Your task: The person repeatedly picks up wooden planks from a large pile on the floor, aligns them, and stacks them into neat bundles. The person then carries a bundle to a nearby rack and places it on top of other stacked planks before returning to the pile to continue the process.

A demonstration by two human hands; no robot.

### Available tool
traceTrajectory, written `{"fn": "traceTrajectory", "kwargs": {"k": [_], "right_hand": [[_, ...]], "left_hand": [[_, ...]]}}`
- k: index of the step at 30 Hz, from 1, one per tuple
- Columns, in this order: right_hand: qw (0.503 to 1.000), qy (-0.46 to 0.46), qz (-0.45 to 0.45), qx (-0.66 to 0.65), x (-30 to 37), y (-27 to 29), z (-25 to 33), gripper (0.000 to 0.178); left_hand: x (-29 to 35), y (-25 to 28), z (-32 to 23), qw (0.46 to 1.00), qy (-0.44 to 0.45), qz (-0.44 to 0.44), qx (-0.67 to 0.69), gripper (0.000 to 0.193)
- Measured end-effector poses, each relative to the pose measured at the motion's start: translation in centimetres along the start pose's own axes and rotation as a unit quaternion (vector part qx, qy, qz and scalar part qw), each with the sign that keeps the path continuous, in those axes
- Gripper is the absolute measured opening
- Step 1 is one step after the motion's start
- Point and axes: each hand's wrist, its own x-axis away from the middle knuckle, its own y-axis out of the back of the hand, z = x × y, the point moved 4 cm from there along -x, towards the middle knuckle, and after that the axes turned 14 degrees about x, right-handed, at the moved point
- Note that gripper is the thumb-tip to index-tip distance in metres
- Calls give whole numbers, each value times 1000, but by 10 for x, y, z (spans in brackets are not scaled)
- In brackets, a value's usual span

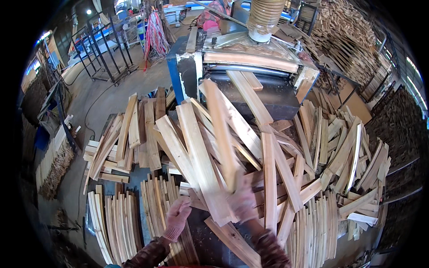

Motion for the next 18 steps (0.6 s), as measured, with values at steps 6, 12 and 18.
{"fn": "traceTrajectory", "kwargs": {"k": [6,12,18], "right_hand": [[993,52,19,102,42,-29,66,97],[993,41,106,-27,51,27,87,95],[948,297,110,-29,18,22,63,58]], "left_hand": [[-21,-35,11,976,137,2,167,49],[-16,-46,-24,957,158,49,240,51],[-23,-33,-38,941,272,1,203,59]]}}
